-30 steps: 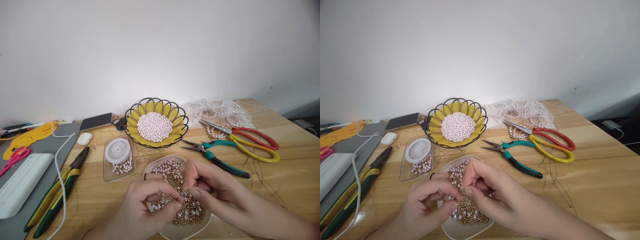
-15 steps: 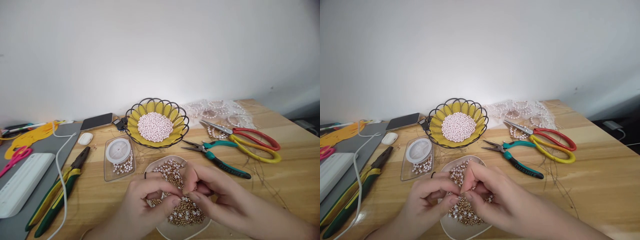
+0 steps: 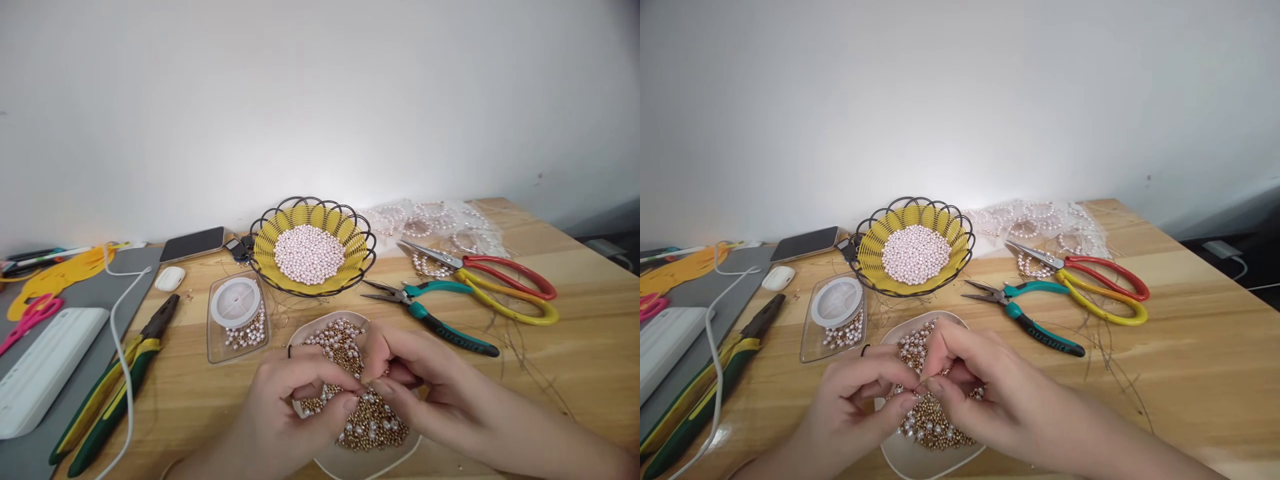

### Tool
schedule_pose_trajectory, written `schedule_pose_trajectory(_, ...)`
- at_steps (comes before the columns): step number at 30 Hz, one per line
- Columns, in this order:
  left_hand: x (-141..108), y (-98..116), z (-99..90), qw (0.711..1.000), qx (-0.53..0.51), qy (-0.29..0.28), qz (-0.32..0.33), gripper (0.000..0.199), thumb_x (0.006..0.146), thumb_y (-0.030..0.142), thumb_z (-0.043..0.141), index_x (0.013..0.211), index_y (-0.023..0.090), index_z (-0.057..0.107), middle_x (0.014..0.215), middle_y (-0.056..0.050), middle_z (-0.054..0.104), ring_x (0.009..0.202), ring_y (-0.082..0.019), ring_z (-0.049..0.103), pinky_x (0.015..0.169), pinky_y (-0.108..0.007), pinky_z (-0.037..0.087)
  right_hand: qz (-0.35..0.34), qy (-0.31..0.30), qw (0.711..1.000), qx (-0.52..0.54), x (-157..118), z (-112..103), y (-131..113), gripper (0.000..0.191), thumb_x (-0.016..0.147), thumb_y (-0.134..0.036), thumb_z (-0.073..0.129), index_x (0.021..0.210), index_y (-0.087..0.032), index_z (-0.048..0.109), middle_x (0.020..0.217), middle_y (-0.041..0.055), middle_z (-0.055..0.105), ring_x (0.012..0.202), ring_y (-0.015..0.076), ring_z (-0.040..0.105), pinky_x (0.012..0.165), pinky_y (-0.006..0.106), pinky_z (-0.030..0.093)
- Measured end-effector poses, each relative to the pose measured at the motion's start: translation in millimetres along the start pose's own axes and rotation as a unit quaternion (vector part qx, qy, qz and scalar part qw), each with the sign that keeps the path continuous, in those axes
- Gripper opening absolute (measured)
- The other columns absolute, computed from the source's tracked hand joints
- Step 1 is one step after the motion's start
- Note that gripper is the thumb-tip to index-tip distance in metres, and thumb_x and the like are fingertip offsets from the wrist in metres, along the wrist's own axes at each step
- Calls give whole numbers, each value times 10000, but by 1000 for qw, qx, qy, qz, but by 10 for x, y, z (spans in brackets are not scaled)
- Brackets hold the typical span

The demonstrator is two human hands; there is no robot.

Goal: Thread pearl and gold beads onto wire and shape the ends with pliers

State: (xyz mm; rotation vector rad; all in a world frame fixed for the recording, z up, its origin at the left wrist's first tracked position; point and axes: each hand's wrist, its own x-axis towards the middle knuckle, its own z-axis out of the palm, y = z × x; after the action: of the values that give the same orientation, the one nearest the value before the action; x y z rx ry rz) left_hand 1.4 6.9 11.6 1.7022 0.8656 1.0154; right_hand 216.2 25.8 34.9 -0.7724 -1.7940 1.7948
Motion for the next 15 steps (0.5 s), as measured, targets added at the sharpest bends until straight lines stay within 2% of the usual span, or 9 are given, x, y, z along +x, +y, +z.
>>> schedule_pose_trajectory(7, 16, 12, 7, 1000, -3, 8, 5, 111, 858, 108, 653, 823, 134, 755, 670, -7, 609, 533, -88, 479, 472, -179, 366, -5, 2, 1000, -11, 7, 7, 47, 120, 1003, -201, 478, 913, -244, 412, 796, -59, 390, 621, 105, 391, 524, 225, 306)
schedule_pose_trajectory(11, 25, 23, 11, 999, 23, 19, 16, 105, 838, 89, 658, 826, 148, 744, 610, 68, 458, 477, -56, 365, 446, -176, 279, -5, -1, 1000, -22, 13, 15, 28, 124, 987, -184, 482, 911, -248, 408, 791, -64, 382, 612, 103, 387, 518, 230, 298)
schedule_pose_trajectory(15, 28, 31, 5, 998, 42, 33, 28, 131, 829, 75, 659, 869, 168, 742, 606, 100, 312, 483, -56, 323, 456, -177, 247, -15, -2, 999, -36, 20, 14, 18, 109, 993, -187, 440, 911, -247, 400, 777, -72, 370, 603, 103, 372, 513, 238, 287)
